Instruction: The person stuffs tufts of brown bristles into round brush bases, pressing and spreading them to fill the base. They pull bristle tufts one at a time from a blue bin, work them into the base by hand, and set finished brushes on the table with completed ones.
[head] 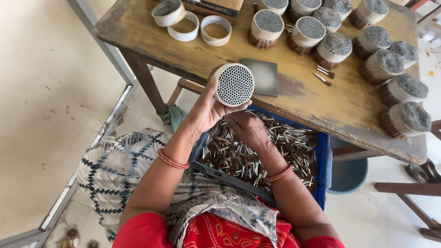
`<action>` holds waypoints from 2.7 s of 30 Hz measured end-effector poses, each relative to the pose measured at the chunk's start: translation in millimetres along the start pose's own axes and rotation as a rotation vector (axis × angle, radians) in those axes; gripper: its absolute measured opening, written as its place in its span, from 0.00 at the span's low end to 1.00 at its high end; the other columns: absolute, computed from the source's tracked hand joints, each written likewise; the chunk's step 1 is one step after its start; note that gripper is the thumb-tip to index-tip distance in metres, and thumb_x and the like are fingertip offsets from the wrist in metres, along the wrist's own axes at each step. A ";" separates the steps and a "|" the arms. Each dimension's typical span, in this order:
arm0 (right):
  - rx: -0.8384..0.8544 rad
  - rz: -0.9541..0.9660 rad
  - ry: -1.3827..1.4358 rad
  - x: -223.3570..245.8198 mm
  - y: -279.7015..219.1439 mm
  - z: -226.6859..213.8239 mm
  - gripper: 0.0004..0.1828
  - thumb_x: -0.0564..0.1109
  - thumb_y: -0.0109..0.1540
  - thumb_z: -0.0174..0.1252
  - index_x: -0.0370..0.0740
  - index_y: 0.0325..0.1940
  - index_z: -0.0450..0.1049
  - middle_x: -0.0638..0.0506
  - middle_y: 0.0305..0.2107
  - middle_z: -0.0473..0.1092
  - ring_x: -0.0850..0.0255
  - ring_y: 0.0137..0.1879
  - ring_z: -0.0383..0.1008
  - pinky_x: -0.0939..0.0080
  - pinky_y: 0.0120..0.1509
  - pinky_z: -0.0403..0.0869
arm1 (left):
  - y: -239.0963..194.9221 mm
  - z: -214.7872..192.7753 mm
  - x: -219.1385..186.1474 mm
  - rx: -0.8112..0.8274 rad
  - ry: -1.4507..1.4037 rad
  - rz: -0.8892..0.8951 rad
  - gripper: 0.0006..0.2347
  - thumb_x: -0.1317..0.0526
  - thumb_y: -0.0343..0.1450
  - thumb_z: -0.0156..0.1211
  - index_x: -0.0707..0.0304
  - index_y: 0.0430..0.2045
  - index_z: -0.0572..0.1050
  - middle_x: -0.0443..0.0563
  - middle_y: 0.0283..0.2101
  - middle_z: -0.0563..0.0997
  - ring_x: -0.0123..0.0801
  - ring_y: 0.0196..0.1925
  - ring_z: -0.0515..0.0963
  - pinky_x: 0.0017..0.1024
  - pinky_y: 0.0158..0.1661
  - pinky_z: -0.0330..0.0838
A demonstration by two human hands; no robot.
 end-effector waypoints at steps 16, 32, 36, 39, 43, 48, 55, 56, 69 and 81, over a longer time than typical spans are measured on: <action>-0.479 -0.338 -0.069 53.7 -6.2 -48.4 0.51 0.58 0.57 0.72 0.44 0.77 0.56 0.36 0.67 0.59 0.45 0.73 0.63 0.43 0.76 0.71 | -47.7 -29.7 6.7 -0.051 0.485 -0.045 0.35 0.43 0.76 0.52 0.69 0.72 0.54 0.57 0.66 0.72 0.37 0.65 0.75 0.34 0.63 0.74; -0.562 0.049 -0.134 -64.2 92.3 -180.9 0.44 0.48 0.52 0.78 0.41 0.70 0.68 0.39 0.63 0.68 0.45 0.68 0.68 0.46 0.72 0.69 | -67.5 -43.9 136.2 0.473 1.110 -0.530 0.30 0.35 0.70 0.52 0.56 0.59 0.73 0.58 0.54 0.83 0.44 0.54 0.83 0.42 0.53 0.77; -0.568 0.017 -0.302 -73.3 113.7 -168.6 0.31 0.37 0.57 0.68 0.40 0.65 0.74 0.43 0.62 0.70 0.45 0.65 0.71 0.50 0.67 0.72 | -69.8 -46.7 141.0 0.473 1.085 -0.534 0.31 0.33 0.69 0.51 0.55 0.59 0.72 0.57 0.54 0.83 0.45 0.54 0.83 0.42 0.52 0.77; -0.644 -0.103 -0.521 -23.4 125.9 -159.2 0.25 0.33 0.58 0.65 0.37 0.60 0.77 0.42 0.56 0.74 0.43 0.61 0.70 0.48 0.64 0.70 | -68.5 -50.7 145.0 0.480 1.149 -0.548 0.32 0.33 0.68 0.51 0.54 0.59 0.72 0.54 0.55 0.83 0.43 0.52 0.83 0.42 0.51 0.76; -0.505 -0.297 -0.409 26.9 158.4 -111.8 0.16 0.36 0.65 0.61 0.37 0.58 0.77 0.45 0.51 0.76 0.48 0.55 0.72 0.51 0.59 0.74 | -71.2 -51.8 149.8 0.499 1.176 -0.565 0.34 0.32 0.66 0.51 0.55 0.59 0.72 0.52 0.53 0.84 0.41 0.45 0.86 0.41 0.48 0.79; -0.425 -0.314 -0.324 43.1 193.2 -78.7 0.18 0.41 0.61 0.66 0.36 0.55 0.78 0.43 0.44 0.76 0.45 0.49 0.73 0.47 0.52 0.74 | -76.2 -56.2 150.6 0.516 1.189 -0.567 0.35 0.31 0.65 0.51 0.56 0.59 0.72 0.52 0.53 0.84 0.39 0.44 0.86 0.39 0.47 0.80; -0.575 -0.193 -0.409 70.7 74.2 -143.7 0.09 0.45 0.65 0.68 0.42 0.48 0.83 0.49 0.41 0.79 0.51 0.48 0.74 0.51 0.52 0.73 | -76.1 -58.2 150.2 0.533 1.192 -0.613 0.36 0.30 0.64 0.53 0.55 0.60 0.71 0.51 0.54 0.83 0.43 0.48 0.85 0.42 0.49 0.78; -0.569 -0.190 -0.411 55.7 51.7 -147.4 0.09 0.45 0.65 0.68 0.42 0.48 0.83 0.49 0.41 0.79 0.51 0.48 0.74 0.51 0.52 0.73 | -75.6 -59.4 151.5 0.534 1.186 -0.615 0.36 0.30 0.64 0.53 0.55 0.60 0.71 0.51 0.54 0.83 0.43 0.48 0.85 0.42 0.49 0.78; -0.677 0.166 -0.095 14.7 -107.8 -144.7 0.12 0.43 0.66 0.64 0.40 0.53 0.80 0.45 0.46 0.76 0.52 0.46 0.78 0.55 0.50 0.76 | -78.4 -46.0 157.9 0.498 1.234 -0.630 0.26 0.42 0.69 0.61 0.56 0.57 0.73 0.54 0.53 0.84 0.40 0.54 0.85 0.37 0.52 0.79; -0.292 0.462 -0.401 -74.3 -241.0 -61.4 0.39 0.50 0.54 0.69 0.43 0.69 0.68 0.39 0.67 0.62 0.39 0.73 0.57 0.34 0.72 0.53 | -33.3 -65.4 103.8 0.167 1.880 -0.032 0.21 0.50 0.71 0.66 0.64 0.54 0.74 0.62 0.56 0.79 0.52 0.59 0.77 0.45 0.60 0.70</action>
Point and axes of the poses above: each hand's wrist, its own y-axis towards the middle knuckle, its own z-axis out of the palm, x = y × z, the point moved 6 cm from there along y, towards the middle knuckle
